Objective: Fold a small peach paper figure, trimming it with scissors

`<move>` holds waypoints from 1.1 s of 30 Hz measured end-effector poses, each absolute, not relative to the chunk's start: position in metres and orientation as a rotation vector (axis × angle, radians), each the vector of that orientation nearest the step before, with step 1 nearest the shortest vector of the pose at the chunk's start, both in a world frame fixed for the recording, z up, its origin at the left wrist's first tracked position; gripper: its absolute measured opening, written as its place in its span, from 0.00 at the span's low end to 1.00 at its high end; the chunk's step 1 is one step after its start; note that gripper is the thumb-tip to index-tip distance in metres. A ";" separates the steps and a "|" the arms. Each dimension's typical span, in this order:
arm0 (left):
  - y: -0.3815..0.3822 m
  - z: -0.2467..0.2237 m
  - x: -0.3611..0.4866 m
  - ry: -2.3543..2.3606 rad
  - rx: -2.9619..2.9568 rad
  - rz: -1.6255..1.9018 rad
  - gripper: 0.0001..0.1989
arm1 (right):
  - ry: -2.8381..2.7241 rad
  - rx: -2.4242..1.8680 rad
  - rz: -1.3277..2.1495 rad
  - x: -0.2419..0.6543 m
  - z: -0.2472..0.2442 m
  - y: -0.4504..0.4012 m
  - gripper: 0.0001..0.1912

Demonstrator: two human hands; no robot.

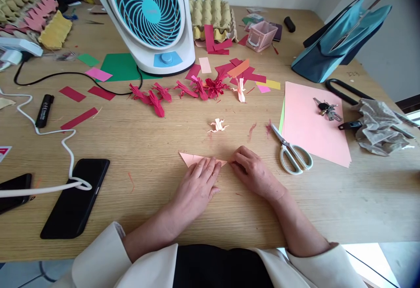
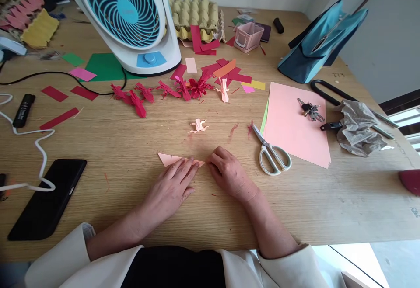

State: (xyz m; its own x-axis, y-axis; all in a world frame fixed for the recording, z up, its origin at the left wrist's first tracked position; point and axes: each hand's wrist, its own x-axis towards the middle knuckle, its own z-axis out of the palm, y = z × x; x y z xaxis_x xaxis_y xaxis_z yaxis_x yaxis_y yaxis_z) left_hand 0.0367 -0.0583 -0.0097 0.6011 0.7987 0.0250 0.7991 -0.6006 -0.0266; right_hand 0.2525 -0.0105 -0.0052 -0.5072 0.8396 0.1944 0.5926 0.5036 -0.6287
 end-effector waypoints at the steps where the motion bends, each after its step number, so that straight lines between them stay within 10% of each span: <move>1: -0.058 -0.009 0.037 -1.385 -2.785 -0.012 0.32 | -2.273 -1.157 0.687 0.254 -0.005 -0.011 0.09; 33: -0.052 0.002 0.038 -1.442 -2.812 -0.002 0.31 | -2.225 -1.173 0.701 0.253 -0.008 -0.008 0.10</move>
State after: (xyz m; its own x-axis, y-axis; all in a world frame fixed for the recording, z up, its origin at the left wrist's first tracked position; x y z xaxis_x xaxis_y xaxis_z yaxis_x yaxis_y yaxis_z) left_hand 0.0385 -0.0518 0.0018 0.5837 0.8119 -0.0075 0.8119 -0.5835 0.0167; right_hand 0.2532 -0.0083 -0.0078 -0.4869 0.8487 0.2064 0.5773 0.4900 -0.6531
